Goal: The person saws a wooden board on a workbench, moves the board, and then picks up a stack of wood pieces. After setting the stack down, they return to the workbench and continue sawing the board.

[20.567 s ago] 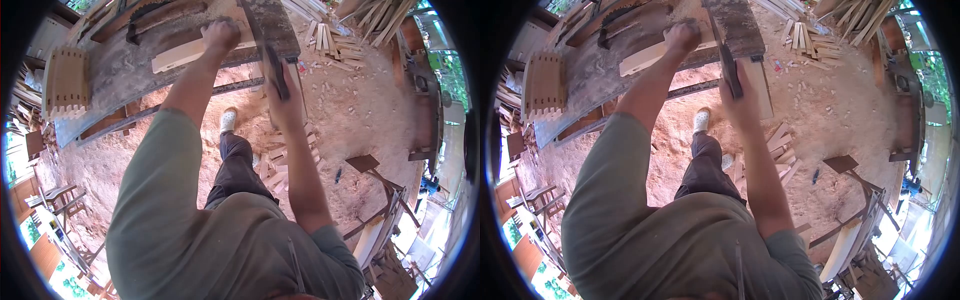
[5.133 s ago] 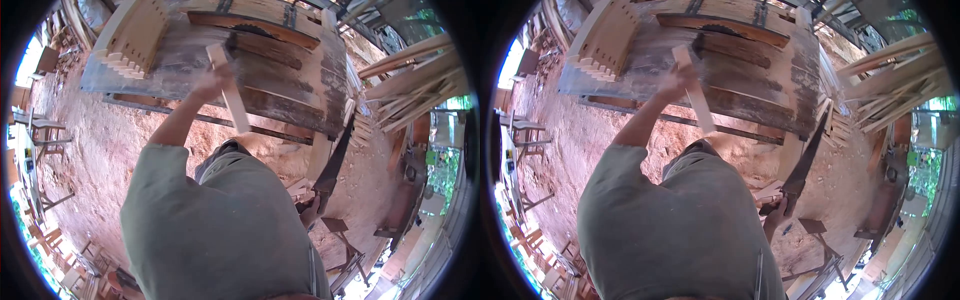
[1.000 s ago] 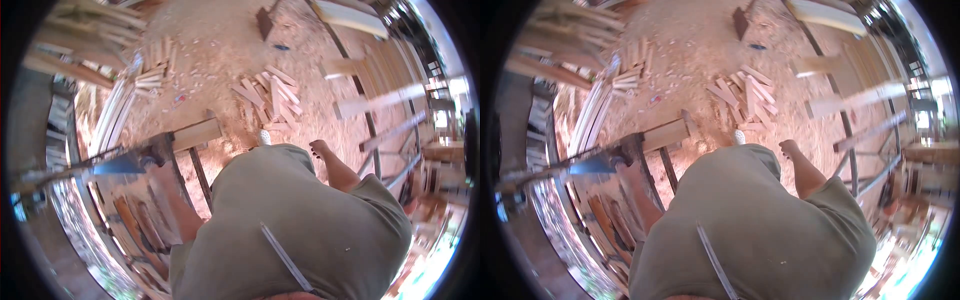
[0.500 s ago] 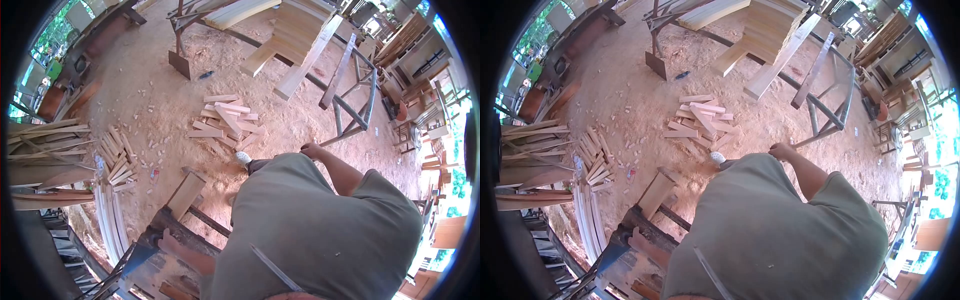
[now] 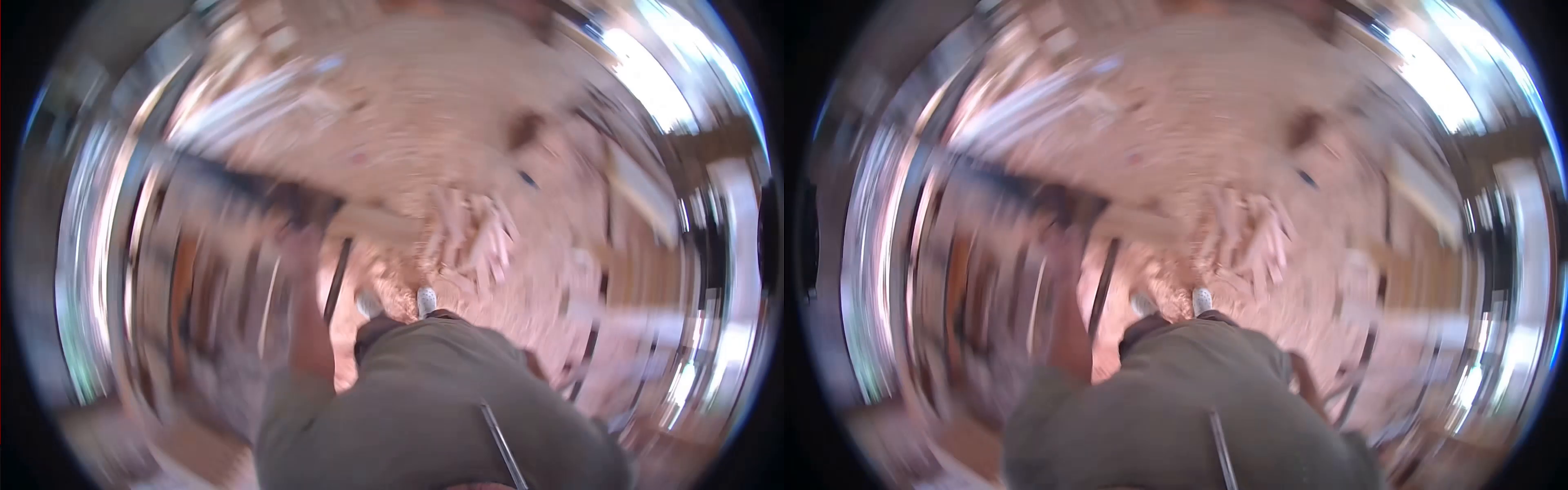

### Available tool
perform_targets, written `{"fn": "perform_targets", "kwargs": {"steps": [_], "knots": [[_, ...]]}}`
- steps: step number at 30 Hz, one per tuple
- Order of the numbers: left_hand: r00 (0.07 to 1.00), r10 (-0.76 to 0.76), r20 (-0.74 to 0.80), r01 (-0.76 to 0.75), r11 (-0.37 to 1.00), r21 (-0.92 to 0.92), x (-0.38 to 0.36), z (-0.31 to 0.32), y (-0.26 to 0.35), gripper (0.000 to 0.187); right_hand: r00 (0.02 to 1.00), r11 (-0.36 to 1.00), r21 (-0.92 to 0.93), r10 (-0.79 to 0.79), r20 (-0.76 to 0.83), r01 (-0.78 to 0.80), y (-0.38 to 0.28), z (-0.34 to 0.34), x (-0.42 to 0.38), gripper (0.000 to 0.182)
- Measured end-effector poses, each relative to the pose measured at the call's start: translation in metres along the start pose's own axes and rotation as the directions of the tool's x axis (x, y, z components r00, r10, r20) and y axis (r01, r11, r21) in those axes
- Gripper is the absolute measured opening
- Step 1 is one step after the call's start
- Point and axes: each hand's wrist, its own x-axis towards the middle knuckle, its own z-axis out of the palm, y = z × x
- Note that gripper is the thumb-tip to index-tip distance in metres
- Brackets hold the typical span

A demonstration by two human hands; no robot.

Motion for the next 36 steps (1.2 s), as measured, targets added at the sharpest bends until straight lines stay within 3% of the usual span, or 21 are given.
{"fn": "perform_targets", "kwargs": {"steps": [1, 2, 3, 4, 6, 7, 9, 12, 13, 14, 15, 16, 18, 20, 23, 24, 27, 29, 31, 32, 36], "knots": [[0.996, 0.089, 0.016, -0.089, 0.995, -0.039, -0.023, 0.009, -0.004, 0.017, 0.998, 0.998, 0.044, 0.052, 0.041, -0.053, -0.052, -0.023, 0.0, 0.036], [0.968, -0.185, -0.169, 0.159, 0.975, -0.154, -0.025, -0.023, 0.041, 0.007, 0.992, 0.993, 0.067, 0.087, 0.088, -0.093, -0.09, -0.037, 0.002, 0.037], [0.921, -0.264, -0.287, 0.261, 0.964, -0.051, -0.032, -0.055, 0.083, 0.01, 0.987, 0.995, 0.043, 0.086, 0.134, -0.093, -0.122, -0.056, 0.011, 0.038], [0.944, -0.246, -0.219, 0.228, 0.968, -0.103, -0.059, -0.057, 0.084, 0.018, 0.979, 0.997, -0.002, 0.076, 0.19, -0.077, -0.153, -0.076, 0.021, 0.039], [0.887, -0.461, 0.015, 0.458, 0.878, -0.14, -0.108, -0.078, 0.107, 0.016, 0.949, 0.996, -0.079, 0.052, 0.31, -0.029, -0.204, -0.102, 0.046, 0.041], [0.848, -0.529, -0.035, 0.523, 0.845, -0.112, -0.135, -0.088, 0.117, 0.016, 0.93, 0.995, -0.097, 0.035, 0.367, 0.001, -0.229, -0.111, 0.057, 0.042], [0.659, -0.752, -0.008, 0.747, 0.656, -0.109, -0.192, -0.101, 0.143, 0.029, 0.871, 0.991, -0.09, -0.038, 0.49, 0.094, -0.297, -0.119, 0.079, 0.043], [0.112, -0.981, 0.16, 0.99, 0.097, -0.101, -0.285, -0.13, 0.179, 0.056, 0.809, 0.987, -0.011, -0.123, 0.575, 0.158, -0.429, -0.097, 0.035, 0.041], [-0.071, -0.98, 0.188, 0.992, -0.089, -0.09, -0.326, -0.131, 0.188, 0.064, 0.744, 0.938, -0.053, -0.236, 0.625, 0.342, -0.464, -0.093, 0.052, 0.043], [-0.156, -0.968, 0.195, 0.974, -0.184, -0.134, -0.365, -0.134, 0.194, 0.066, 0.698, 0.957, -0.017, -0.199, 0.688, 0.289, -0.5, -0.085, 0.103, 0.043], [0.047, -0.996, -0.069, 0.993, 0.039, 0.109, -0.476, -0.072, 0.177, 0.031, 0.712, 0.916, 0.133, -0.38, 0.591, 0.379, -0.52, -0.069, 0.097, 0.043], [0.062, -0.997, 0.049, 0.974, 0.071, 0.215, -0.466, -0.115, 0.221, 0.024, 0.69, 0.912, 0.13, -0.383, 0.614, 0.39, -0.537, -0.05, 0.093, 0.043], [-0.131, -0.989, 0.068, 0.966, -0.111, 0.235, -0.52, -0.116, 0.26, 0.026, 0.844, 0.847, 0.267, -0.51, 0.166, 0.459, -0.563, -0.021, 0.081, 0.042], [-0.366, -0.928, 0.06, 0.927, -0.359, 0.108, -0.567, -0.096, 0.286, 0.048, 0.824, 0.871, 0.229, -0.487, 0.29, 0.434, -0.56, 0.006, 0.098, 0.042], [-0.497, -0.862, 0.097, 0.867, -0.489, 0.089, -0.538, -0.102, 0.33, 0.054, 0.747, 0.876, 0.038, -0.432, 0.505, 0.481, -0.527, 0.042, 0.077, 0.04], [-0.609, -0.77, 0.19, 0.729, -0.638, -0.248, -0.561, -0.073, 0.328, 0.061, 0.731, 0.85, -0.077, -0.399, 0.554, 0.522, -0.501, 0.052, 0.072, 0.039], [-0.652, -0.711, 0.262, 0.671, -0.702, -0.238, -0.584, -0.077, 0.317, 0.066, 0.729, 0.745, -0.476, -0.021, 0.684, 0.467, -0.436, 0.074, 0.123, 0.035], [-0.587, -0.754, 0.294, 0.771, -0.631, -0.08, -0.553, -0.15, 0.332, 0.069, 0.753, 0.58, -0.612, -0.005, 0.658, 0.538, -0.402, 0.087, 0.106, 0.031], [-0.617, -0.743, 0.26, 0.72, -0.666, -0.193, -0.591, -0.13, 0.305, 0.069, 0.758, 0.49, -0.654, -0.023, 0.651, 0.577, -0.383, 0.105, 0.077, 0.027], [-0.643, -0.73, 0.231, 0.668, -0.682, -0.298, -0.607, -0.126, 0.291, 0.068, 0.762, 0.468, -0.66, -0.047, 0.646, 0.588, -0.377, 0.116, 0.062, 0.025], [-0.467, -0.845, 0.262, 0.788, -0.531, -0.31, -0.632, -0.174, 0.279, 0.073, 0.79, 0.485, -0.645, -0.185, 0.584, 0.591, -0.36, 0.172, -0.021, 0.019]]}}
